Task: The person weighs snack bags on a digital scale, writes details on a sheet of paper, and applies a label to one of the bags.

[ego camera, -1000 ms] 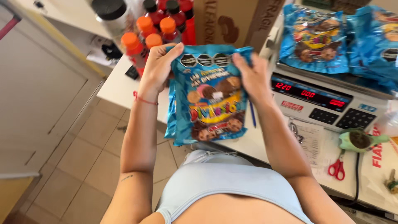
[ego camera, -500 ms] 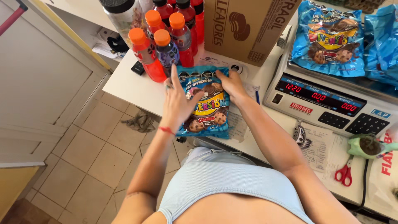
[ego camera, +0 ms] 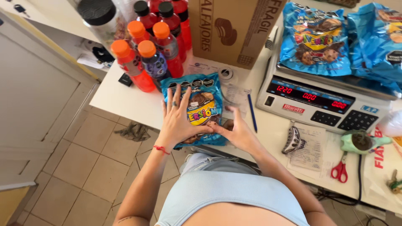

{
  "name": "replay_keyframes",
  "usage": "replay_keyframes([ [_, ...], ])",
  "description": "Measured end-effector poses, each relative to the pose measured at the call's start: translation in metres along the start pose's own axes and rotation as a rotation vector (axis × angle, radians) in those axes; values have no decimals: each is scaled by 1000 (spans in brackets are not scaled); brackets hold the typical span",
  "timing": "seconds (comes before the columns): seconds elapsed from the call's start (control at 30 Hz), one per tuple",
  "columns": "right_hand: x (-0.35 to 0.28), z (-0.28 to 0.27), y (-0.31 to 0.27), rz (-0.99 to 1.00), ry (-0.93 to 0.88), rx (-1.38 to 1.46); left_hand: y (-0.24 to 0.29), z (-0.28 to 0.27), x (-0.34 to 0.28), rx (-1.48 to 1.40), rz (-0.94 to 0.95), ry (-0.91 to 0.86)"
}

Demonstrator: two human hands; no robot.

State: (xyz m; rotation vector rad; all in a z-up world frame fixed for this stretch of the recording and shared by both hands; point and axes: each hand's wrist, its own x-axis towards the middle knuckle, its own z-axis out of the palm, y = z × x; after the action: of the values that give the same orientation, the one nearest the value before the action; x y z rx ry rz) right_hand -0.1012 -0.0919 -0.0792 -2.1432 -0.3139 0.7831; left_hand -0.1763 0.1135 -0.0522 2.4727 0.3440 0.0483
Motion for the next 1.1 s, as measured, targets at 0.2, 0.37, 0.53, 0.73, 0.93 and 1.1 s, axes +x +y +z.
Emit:
replay_keyframes([
  [0.2,15,5,57,-101,-107,427,11,-6,3,14,-79,-34],
  [0.37,0,12,61,-64,-151,605,17,-15,4,-59,-197,-51],
  [0.53,5,-4,64,-86,-241,540,8,-21,7,-3,-239,-75],
  [0.73,69,-48,64,-361,244,-211,31,-7,3,47,122,162],
  [0.93,108,-34,84,-510,443,-482,34,57,30,108,440,256],
  [1.1,54,-39,49,-323,300,426,44,71,38,195,543,431],
])
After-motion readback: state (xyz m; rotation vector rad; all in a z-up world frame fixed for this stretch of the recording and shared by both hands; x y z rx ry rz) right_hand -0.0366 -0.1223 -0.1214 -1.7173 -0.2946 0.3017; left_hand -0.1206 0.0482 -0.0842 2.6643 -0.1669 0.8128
